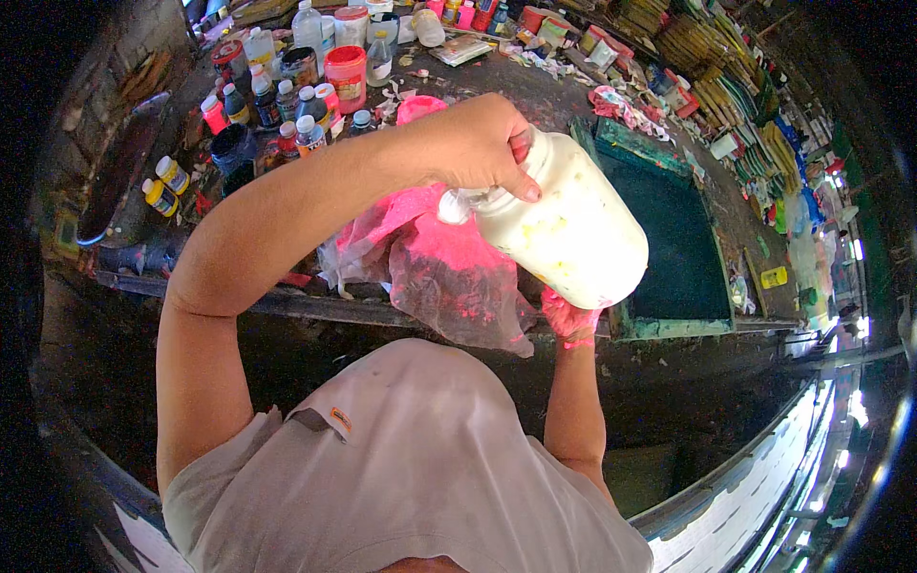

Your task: The person pours pink paint from a plastic bag into a pink container, then moves outside to rinse the container with water from a hose. They repeatedly squeeze and rinse the container to remove residual paint, then place it on the ground.

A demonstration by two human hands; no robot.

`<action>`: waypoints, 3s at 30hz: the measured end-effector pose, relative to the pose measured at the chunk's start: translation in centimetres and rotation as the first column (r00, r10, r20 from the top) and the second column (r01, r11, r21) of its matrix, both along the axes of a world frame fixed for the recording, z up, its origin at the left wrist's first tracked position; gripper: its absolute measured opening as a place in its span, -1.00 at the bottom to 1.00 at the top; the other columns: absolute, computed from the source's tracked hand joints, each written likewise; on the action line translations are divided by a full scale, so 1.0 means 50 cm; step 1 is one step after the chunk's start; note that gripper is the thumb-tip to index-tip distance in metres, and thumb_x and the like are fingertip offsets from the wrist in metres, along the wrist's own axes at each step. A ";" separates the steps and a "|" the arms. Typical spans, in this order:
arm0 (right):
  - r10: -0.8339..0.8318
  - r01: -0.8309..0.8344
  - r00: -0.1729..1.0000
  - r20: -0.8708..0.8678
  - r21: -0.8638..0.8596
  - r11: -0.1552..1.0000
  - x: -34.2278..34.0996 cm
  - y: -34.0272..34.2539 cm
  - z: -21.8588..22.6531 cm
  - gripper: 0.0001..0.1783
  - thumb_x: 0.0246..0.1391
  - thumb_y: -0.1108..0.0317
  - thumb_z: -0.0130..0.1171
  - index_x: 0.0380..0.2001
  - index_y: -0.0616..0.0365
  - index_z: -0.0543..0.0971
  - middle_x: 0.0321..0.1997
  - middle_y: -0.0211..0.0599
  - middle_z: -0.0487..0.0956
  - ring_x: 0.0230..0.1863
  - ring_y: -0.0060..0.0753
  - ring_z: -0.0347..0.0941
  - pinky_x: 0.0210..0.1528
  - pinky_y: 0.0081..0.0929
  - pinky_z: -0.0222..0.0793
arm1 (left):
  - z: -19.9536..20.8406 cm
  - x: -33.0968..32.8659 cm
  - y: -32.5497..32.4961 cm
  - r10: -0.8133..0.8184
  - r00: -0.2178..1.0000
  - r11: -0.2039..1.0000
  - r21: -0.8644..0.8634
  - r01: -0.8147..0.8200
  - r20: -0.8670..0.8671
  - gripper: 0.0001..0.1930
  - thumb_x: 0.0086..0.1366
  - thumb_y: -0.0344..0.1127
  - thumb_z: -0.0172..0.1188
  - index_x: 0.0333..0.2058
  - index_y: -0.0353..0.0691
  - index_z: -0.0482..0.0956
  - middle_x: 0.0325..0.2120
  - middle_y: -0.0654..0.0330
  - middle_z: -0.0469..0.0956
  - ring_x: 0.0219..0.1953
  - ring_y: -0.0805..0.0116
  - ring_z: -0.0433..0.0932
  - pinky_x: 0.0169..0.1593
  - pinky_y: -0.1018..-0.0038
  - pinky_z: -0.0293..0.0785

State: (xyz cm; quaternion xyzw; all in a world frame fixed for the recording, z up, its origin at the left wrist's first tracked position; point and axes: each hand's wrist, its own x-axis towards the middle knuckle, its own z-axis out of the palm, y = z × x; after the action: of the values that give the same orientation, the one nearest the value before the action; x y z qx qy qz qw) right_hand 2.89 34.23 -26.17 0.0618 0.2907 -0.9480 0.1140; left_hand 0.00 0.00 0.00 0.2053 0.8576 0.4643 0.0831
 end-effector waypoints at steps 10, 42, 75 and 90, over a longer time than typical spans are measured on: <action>0.167 -0.158 0.986 0.024 -0.219 0.963 0.004 -0.070 -0.021 -0.14 0.42 -0.29 0.02 0.42 0.26 0.38 0.25 0.21 0.58 -0.17 -0.10 0.56 -0.42 -0.48 0.48 | 0.084 -0.017 0.120 0.021 1.000 0.992 -0.125 -0.018 0.021 -0.58 0.07 -0.28 0.57 -0.18 -0.50 0.78 -0.16 -0.22 0.76 -0.09 -0.07 0.77 0.01 0.14 0.66; 0.280 -0.122 0.944 -0.175 0.603 0.788 -0.040 -0.035 0.073 -0.55 0.50 0.29 0.16 0.32 0.28 0.54 0.02 -0.15 0.73 -0.07 -0.32 0.70 0.05 -0.37 0.64 | -0.126 -0.298 0.327 -0.099 0.917 0.701 -0.681 -0.212 -0.386 -0.66 0.25 -0.19 0.41 -0.06 -0.25 0.72 -0.06 -0.12 0.73 0.05 -0.12 0.72 0.11 0.01 0.65; 0.073 0.688 0.725 -0.684 0.719 -0.099 0.095 -0.158 0.117 -0.65 0.13 0.71 0.22 -0.04 0.22 0.74 -0.14 -0.22 0.72 -0.22 -0.43 0.66 -0.10 -0.47 0.59 | -0.481 0.204 -0.110 -0.116 0.857 0.987 -0.152 0.044 -0.502 -0.84 0.17 -0.30 0.44 -0.38 -0.20 0.66 -0.32 0.07 0.60 -0.09 -0.03 0.60 -0.02 0.08 0.55; 0.543 0.234 0.816 -0.195 0.972 -0.002 0.167 -0.320 0.087 -0.51 0.35 0.19 0.26 0.24 0.22 0.58 0.05 0.05 0.72 0.08 -0.07 0.68 0.19 -0.25 0.57 | -0.274 0.063 -0.097 0.512 0.777 0.806 0.518 -0.287 -0.366 -0.82 0.39 -0.42 0.28 -0.07 -0.30 0.62 -0.41 -0.02 0.73 -0.35 0.05 0.77 -0.25 0.16 0.63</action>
State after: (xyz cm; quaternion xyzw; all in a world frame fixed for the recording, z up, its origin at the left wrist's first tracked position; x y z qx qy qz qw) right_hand 11.23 18.23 -21.80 -0.1790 0.8892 -0.4163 0.0629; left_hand 3.16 -4.85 -13.68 0.1366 0.7480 0.5824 -0.2876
